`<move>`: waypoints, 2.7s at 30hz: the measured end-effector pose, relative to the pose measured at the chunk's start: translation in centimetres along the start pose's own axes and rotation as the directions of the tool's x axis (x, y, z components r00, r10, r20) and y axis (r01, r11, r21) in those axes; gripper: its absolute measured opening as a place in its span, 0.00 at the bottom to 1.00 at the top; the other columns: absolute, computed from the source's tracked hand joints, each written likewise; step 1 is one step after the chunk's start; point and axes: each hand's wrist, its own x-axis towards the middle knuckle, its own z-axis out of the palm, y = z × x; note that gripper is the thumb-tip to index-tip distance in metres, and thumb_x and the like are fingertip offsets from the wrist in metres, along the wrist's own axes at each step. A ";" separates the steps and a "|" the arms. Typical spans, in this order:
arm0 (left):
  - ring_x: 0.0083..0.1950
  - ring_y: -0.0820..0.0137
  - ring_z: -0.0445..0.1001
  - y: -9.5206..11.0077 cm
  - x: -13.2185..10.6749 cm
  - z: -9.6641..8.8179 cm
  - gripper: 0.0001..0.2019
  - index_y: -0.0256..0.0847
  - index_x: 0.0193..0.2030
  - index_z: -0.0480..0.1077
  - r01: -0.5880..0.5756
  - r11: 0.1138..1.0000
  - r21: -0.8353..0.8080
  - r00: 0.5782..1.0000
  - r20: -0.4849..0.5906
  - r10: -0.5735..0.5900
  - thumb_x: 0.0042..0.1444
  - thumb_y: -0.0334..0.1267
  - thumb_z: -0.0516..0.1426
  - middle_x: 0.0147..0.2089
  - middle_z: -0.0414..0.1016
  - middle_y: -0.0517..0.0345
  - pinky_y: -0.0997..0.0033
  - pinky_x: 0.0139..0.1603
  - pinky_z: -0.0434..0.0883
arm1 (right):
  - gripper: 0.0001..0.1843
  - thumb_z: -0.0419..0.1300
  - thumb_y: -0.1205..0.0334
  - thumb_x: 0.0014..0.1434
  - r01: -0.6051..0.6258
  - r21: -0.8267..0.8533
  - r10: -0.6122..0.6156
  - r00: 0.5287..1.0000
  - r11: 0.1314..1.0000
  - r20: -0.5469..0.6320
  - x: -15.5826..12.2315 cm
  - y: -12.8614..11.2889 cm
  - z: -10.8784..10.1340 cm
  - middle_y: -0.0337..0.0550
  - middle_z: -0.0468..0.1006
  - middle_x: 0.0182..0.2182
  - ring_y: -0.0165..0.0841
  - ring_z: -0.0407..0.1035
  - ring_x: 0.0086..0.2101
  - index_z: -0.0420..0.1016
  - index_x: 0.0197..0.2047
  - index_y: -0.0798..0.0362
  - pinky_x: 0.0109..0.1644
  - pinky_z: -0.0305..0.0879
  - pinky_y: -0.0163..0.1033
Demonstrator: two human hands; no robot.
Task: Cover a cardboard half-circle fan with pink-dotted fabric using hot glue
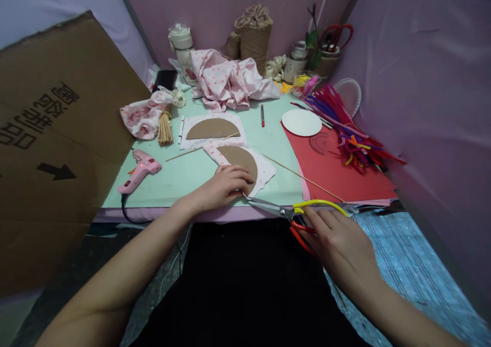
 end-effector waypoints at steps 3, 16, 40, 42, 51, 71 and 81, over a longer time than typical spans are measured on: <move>0.65 0.63 0.64 0.0 0.1 0.0 0.09 0.45 0.40 0.75 0.003 1.000 -0.004 1.000 0.005 -0.003 0.66 0.34 0.52 0.57 0.76 0.57 0.57 0.62 0.54 | 0.17 0.51 0.58 0.69 -0.013 0.015 0.013 1.000 1.000 0.026 0.0 -0.2 -0.1 0.55 0.79 0.40 0.43 0.72 0.40 0.73 0.51 0.60 0.45 0.68 0.46; 0.64 0.62 0.65 0.2 0.3 -0.2 0.09 0.45 0.40 0.75 0.008 1.000 -0.005 1.000 0.016 -0.008 0.66 0.35 0.53 0.57 0.76 0.55 0.56 0.61 0.54 | 0.16 0.50 0.57 0.70 -0.017 0.011 0.017 1.000 1.000 0.001 0.3 -0.8 -0.6 0.52 0.79 0.37 0.43 0.72 0.37 0.73 0.47 0.59 0.40 0.65 0.44; 0.62 0.63 0.67 0.4 0.9 -0.6 0.10 0.45 0.39 0.75 0.004 1.000 -0.005 0.998 0.065 -0.004 0.66 0.36 0.52 0.57 0.76 0.56 0.57 0.61 0.55 | 0.18 0.48 0.53 0.70 -0.059 0.002 0.059 0.998 0.998 0.037 -0.1 -1.1 -0.1 0.49 0.78 0.34 0.41 0.71 0.34 0.73 0.46 0.57 0.38 0.61 0.43; 0.62 0.63 0.67 0.4 0.9 -0.6 0.10 0.45 0.39 0.76 0.007 1.000 -0.008 0.998 0.062 -0.006 0.65 0.36 0.52 0.57 0.75 0.56 0.57 0.62 0.55 | 0.18 0.48 0.53 0.70 -0.066 0.007 0.066 0.997 0.998 0.037 -0.1 -1.1 -0.1 0.49 0.78 0.33 0.40 0.71 0.33 0.73 0.45 0.56 0.37 0.60 0.42; 0.62 0.63 0.66 0.5 0.9 -0.5 0.10 0.45 0.38 0.75 0.011 1.000 0.000 0.998 0.060 -0.011 0.65 0.35 0.53 0.57 0.75 0.56 0.57 0.61 0.54 | 0.19 0.46 0.52 0.71 -0.063 0.004 0.063 0.997 0.998 0.042 -0.1 -1.2 -0.3 0.47 0.78 0.32 0.40 0.71 0.31 0.73 0.46 0.55 0.36 0.58 0.42; 0.59 0.61 0.68 1.1 1.2 -1.2 0.10 0.42 0.39 0.75 0.036 0.999 -0.020 0.995 0.090 -0.034 0.66 0.42 0.54 0.56 0.75 0.53 0.59 0.59 0.56 | 0.18 0.52 0.46 0.67 -0.425 0.004 0.425 0.905 0.905 0.035 0.2 4.3 -1.7 0.52 0.80 0.34 0.42 0.72 0.31 0.75 0.42 0.51 0.27 0.54 0.40; 0.56 0.61 0.71 1.1 1.5 -0.9 0.08 0.40 0.38 0.72 0.050 0.999 0.014 0.998 0.042 -0.050 0.64 0.36 0.52 0.55 0.74 0.49 0.60 0.56 0.63 | 0.23 0.53 0.50 0.63 -0.617 -0.056 0.617 0.770 0.785 0.161 5.9 10.5 2.6 0.59 0.79 0.39 0.46 0.71 0.37 0.76 0.50 0.59 0.36 0.59 0.43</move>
